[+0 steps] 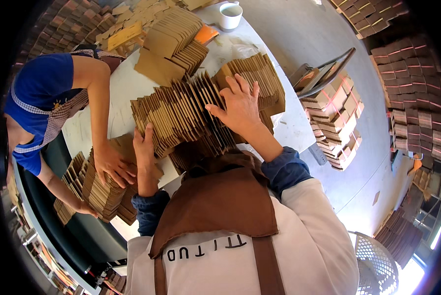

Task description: The person repeatedly picks up stacks of flat cardboard pieces from a table and places them into a metal hopper. They then retrieve the processed stacks from the hopper and return them to the table, repeating this cycle continuously.

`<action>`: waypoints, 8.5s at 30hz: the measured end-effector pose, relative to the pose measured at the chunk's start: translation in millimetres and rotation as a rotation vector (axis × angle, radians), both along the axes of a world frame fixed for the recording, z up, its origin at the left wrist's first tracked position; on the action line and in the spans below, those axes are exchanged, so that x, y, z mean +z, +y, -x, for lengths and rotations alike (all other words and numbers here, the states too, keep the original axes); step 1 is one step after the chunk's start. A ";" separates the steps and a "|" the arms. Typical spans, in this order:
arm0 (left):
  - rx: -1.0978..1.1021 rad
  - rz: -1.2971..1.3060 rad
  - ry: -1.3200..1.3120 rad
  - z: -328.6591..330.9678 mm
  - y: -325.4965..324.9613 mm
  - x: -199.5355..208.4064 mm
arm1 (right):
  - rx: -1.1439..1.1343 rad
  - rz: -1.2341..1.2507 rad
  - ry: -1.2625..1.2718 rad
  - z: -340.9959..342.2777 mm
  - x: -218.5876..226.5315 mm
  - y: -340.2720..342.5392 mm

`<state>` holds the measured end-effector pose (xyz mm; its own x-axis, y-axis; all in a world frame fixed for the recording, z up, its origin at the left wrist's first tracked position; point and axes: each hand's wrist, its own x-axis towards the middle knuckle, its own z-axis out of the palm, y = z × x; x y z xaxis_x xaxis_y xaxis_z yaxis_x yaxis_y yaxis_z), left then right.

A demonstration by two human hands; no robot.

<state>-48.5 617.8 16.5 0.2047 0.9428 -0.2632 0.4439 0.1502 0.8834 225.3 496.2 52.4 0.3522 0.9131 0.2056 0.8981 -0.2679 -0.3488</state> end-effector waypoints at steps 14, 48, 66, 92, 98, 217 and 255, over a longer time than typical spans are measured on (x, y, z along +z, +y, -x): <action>0.018 -0.048 -0.082 1.8 1.6 -8.6 | -0.040 0.096 -0.021 4.8 -0.6 6.0; 0.033 -0.002 -0.109 2.2 -0.3 2.0 | -0.004 0.016 -0.005 32.2 4.0 25.2; 0.035 -0.052 -0.144 9.7 2.2 -17.5 | 0.154 0.037 -0.027 32.7 -3.4 28.5; 0.039 -0.006 -0.108 3.6 0.8 -8.2 | -0.023 0.274 -0.068 68.0 19.7 38.9; 0.024 -0.040 -0.042 11.4 4.0 -25.5 | -0.022 0.165 -0.009 57.2 3.0 36.9; -0.027 -0.166 0.452 -128.2 248.9 -10.0 | 0.156 0.028 0.006 91.9 -22.4 49.4; -0.124 0.291 -0.347 -24.2 -13.1 11.9 | -0.186 -0.027 0.553 -34.3 1.4 -28.9</action>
